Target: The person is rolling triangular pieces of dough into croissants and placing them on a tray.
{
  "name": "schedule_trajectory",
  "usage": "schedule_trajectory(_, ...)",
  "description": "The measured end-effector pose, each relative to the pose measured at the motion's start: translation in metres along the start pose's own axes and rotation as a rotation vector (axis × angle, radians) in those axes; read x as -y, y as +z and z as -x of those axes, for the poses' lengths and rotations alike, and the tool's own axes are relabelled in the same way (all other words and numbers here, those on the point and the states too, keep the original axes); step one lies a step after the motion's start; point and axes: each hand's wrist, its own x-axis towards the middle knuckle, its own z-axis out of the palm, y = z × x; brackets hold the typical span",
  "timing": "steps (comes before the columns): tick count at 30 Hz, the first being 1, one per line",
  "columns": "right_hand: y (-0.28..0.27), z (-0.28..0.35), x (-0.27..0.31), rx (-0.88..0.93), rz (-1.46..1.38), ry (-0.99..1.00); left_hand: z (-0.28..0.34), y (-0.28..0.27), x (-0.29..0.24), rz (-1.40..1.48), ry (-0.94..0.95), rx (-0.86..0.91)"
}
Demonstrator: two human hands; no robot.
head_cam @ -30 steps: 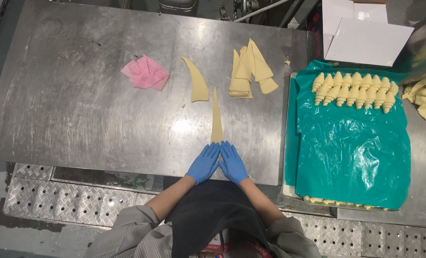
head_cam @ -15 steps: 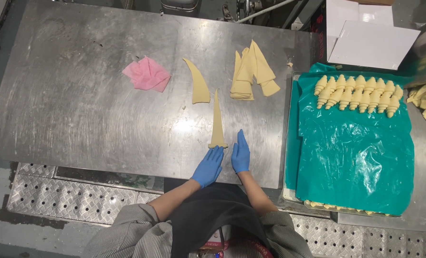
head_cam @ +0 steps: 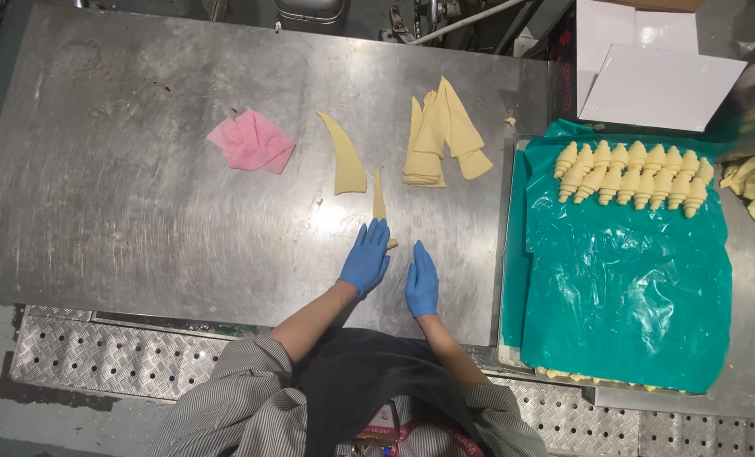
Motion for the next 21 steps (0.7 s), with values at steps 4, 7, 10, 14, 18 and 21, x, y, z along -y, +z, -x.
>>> schedule_trajectory(4,-0.002,-0.005,0.005,0.007,0.003,0.012,0.0,-0.016,0.011,-0.007,0.091,-0.103)
schedule_trajectory(7,-0.001,-0.012,0.007,0.029,0.016,0.063,-0.001,-0.012,0.026,0.087,0.138,-0.058)
schedule_trajectory(10,0.001,-0.015,0.002,0.01,0.045,0.008,-0.011,-0.031,0.021,0.112,0.172,-0.083)
schedule_trajectory(14,0.001,-0.02,-0.001,0.019,0.052,-0.007,-0.027,-0.038,0.02,0.103,0.036,0.114)
schedule_trajectory(18,-0.005,-0.029,0.001,0.062,-0.002,0.008,-0.03,-0.019,0.029,0.364,-0.127,-0.026)
schedule_trajectory(21,-0.015,-0.05,0.012,0.216,-0.362,0.203,-0.031,-0.023,0.03,1.087,-0.507,0.179)
